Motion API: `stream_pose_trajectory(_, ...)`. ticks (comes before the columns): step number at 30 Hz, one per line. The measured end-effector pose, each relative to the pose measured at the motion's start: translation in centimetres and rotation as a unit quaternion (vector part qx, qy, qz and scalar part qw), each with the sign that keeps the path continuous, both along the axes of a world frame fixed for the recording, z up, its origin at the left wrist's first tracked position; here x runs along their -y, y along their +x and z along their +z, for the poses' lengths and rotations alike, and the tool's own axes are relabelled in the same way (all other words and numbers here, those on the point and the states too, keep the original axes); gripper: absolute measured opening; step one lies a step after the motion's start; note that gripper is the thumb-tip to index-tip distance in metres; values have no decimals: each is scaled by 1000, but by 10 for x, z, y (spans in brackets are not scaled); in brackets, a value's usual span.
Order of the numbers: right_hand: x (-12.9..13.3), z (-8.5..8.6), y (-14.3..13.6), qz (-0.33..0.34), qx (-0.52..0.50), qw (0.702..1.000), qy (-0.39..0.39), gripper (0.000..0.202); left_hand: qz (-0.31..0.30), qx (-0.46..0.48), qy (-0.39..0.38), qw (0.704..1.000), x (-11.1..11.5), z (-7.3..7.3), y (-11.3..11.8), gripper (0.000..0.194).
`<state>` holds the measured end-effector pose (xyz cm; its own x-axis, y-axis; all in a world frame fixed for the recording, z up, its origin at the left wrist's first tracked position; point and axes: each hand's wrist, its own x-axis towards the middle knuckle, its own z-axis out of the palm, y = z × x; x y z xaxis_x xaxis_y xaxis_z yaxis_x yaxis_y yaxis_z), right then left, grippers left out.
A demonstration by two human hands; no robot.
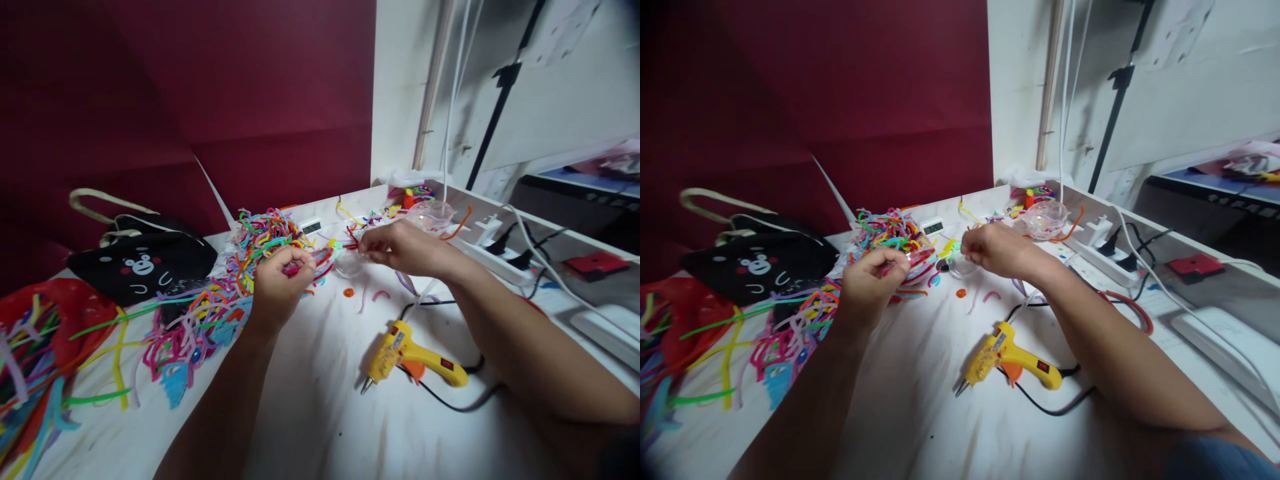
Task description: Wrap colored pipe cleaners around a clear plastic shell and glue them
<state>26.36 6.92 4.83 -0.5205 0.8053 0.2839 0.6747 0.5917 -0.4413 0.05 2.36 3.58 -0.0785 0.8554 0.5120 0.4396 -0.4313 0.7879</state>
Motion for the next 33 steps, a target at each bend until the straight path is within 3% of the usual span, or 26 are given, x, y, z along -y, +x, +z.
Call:
stream_pose_trajectory(3,-9,-19,-11,10,55,998,-34,23,22,38,38,998,-3,0,-8,5)
stream_pose_trajectory(8,-5,-53,-34,17,62,995,-72,35,29,106,79,991,-5,2,-19,4)
stream_pose_trajectory(12,1,-66,-41,31,50,994,-97,41,31,149,68,986,0,7,-19,7)
stream_pose_trajectory(17,0,-65,-45,43,88,988,-116,39,27,205,83,975,9,20,-16,15)
stream_pose_trajectory(23,8,-46,-61,64,112,988,-90,25,11,249,171,953,9,50,-22,17)
stream_pose_trajectory(28,-1,-33,-100,73,111,988,-74,17,-7,328,217,920,4,58,-19,14)
stream_pose_trajectory(33,-19,-42,-149,97,176,974,-108,21,-19,333,200,921,11,57,-12,12)
